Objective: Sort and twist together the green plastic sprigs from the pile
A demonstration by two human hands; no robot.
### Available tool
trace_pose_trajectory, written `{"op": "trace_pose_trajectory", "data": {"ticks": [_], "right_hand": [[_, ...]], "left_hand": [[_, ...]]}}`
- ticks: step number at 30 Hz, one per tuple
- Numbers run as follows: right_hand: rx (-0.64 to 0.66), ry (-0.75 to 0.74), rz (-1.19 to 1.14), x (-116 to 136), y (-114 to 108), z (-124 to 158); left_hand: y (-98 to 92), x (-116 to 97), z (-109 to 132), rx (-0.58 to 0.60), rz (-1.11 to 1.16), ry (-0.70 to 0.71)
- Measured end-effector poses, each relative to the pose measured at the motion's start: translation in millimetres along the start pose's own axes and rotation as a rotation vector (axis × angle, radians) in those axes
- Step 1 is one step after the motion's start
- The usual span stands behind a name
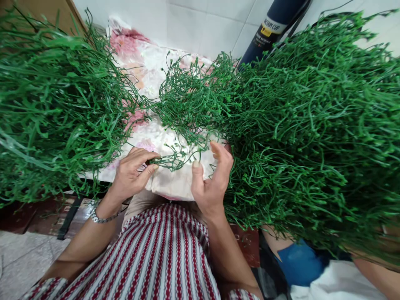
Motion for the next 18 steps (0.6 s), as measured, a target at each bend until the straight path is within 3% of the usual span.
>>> {"op": "trace_pose_trajectory", "data": {"ticks": [3, 5, 6, 11, 13, 18], "right_hand": [[0.330, -0.293, 0.328, 17.5, -3.4, -1.9], [0.506, -0.390, 0.418, 19.3, 2.0, -2.9], [0.527, -0.398, 0.432, 17.3, 5.4, -3.1], [0.346, -0.316, 0.362, 1.3, 16.7, -1.5], [0.285, -0.294, 0.331, 0.0, 18.1, -0.8], [0.222, -0.233, 0.312, 6.3, 26.1, 4.4]], "left_hand": [[-2.5, -6.9, -3.6, 0.081, 0.024, -0.002], [-2.9, -12.5, -4.4, 0.048, 0.071, -0.008], [-3.2, -15.4, -3.3, 0.004, 0.081, 0.000], [-5.6, -30.6, 19.0, -0.310, -0.004, 0.218], [-2.1, -34.4, 25.8, -0.335, -0.009, 0.219], [17.6, -32.2, 12.4, -0.115, 0.312, -0.238]]}}
Point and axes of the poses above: each hand's wrist, its own z-axis away from the middle knuckle, its own y-axis out of the palm, x = y × z, the point moved 1 cm from there along -z, towards the middle knuckle, and after that the axes turned 8 degrees about x, right-handed, at the moved point
